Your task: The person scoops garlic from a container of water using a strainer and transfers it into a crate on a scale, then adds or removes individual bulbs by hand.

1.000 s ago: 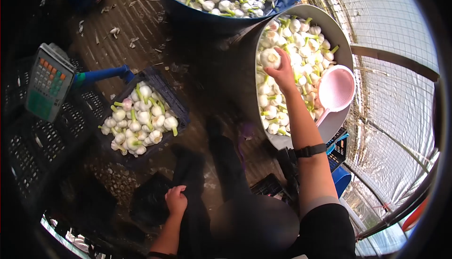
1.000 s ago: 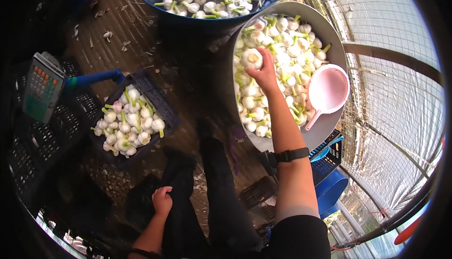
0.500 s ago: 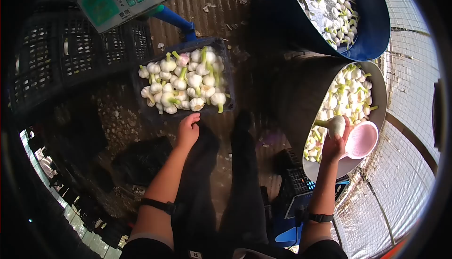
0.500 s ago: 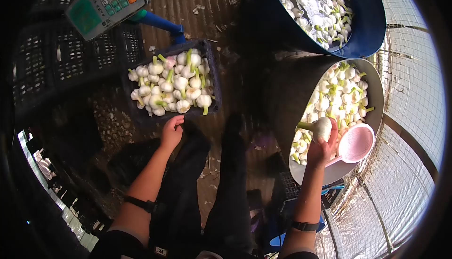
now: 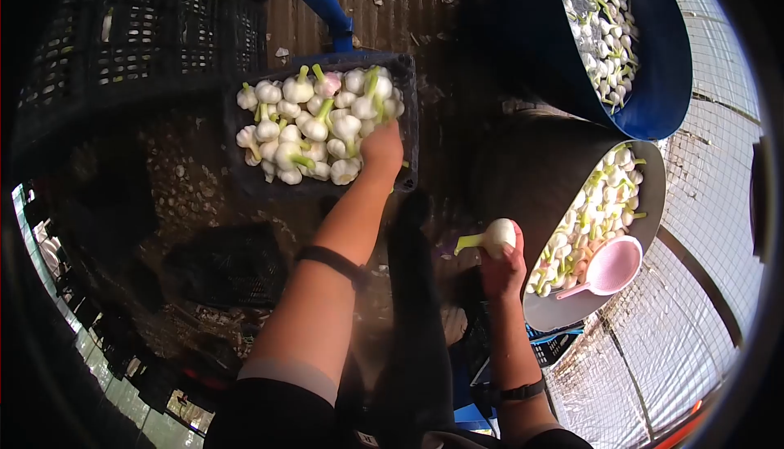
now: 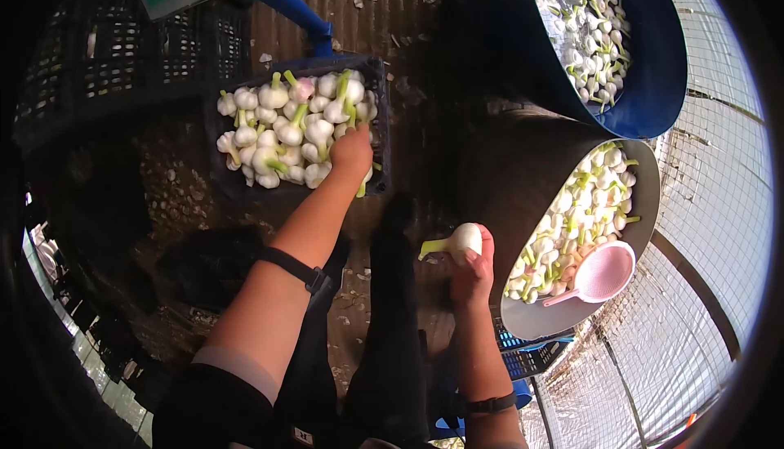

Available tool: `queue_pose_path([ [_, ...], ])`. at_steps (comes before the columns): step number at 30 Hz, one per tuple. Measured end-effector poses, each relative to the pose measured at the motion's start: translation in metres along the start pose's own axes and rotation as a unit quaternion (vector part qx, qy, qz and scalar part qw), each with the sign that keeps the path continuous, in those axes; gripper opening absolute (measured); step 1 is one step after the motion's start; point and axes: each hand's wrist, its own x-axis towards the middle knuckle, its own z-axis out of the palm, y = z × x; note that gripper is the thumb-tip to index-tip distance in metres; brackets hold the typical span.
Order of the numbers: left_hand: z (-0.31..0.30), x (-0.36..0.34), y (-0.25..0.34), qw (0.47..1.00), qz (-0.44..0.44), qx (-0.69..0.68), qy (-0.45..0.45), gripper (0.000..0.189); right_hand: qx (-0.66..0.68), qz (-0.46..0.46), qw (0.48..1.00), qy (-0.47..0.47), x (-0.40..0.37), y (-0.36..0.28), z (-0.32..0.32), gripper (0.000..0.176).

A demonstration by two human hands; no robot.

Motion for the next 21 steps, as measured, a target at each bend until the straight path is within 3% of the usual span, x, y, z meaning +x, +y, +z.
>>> queue_pose_path([
  [4, 0.012, 0.017, -0.010, 0.997, 0.055, 0.007, 0.049, 0.018, -0.016, -0.024, 0.999, -0.024, 0.015, 0.013, 0.022, 0.071],
  [6, 0.003, 0.008, -0.016, 0.987, 0.101, -0.067, 0.109, 0.008, -0.034, -0.064, 0.996, -0.055, 0.028, 0.018, 0.034, 0.080],
  [7, -0.012, 0.000, -0.019, 0.986, 0.102, -0.067, 0.110, 0.008, -0.085, -0.082, 0.990, -0.071, 0.034, 0.017, 0.046, 0.081],
  [9, -0.037, -0.027, -0.029, 0.967, 0.053, -0.214, 0.126, 0.008, -0.186, -0.153, 0.966, -0.094, 0.049, 0.027, 0.066, 0.080],
  [10, -0.044, -0.041, -0.039, 0.945, 0.014, -0.306, 0.116, 0.004, -0.235, -0.207, 0.944, -0.102, 0.063, 0.038, 0.075, 0.078],
  [12, -0.048, -0.067, -0.065, 0.856, -0.006, -0.510, 0.087, 0.003, -0.408, -0.390, 0.818, -0.111, 0.077, 0.040, 0.110, 0.070],
  [14, -0.043, -0.091, -0.100, 0.806, 0.017, -0.587, 0.075, 0.003, -0.472, -0.419, 0.761, -0.153, 0.101, 0.057, 0.127, 0.075],
  [16, -0.049, -0.119, -0.120, 0.776, 0.024, -0.624, 0.089, 0.004, -0.573, -0.341, 0.727, -0.166, 0.118, 0.067, 0.136, 0.081],
  [18, -0.051, -0.143, -0.134, 0.747, 0.007, -0.658, 0.094, 0.004, -0.602, -0.329, 0.715, -0.135, 0.114, 0.077, 0.130, 0.079],
  [20, -0.069, -0.168, -0.132, 0.744, -0.016, -0.659, 0.106, 0.005, -0.595, -0.302, 0.733, -0.132, 0.096, 0.083, 0.116, 0.070],
  [21, -0.069, -0.179, -0.133, 0.734, -0.029, -0.671, 0.103, 0.006, -0.572, -0.211, 0.777, -0.156, 0.088, 0.089, 0.105, 0.063],
])
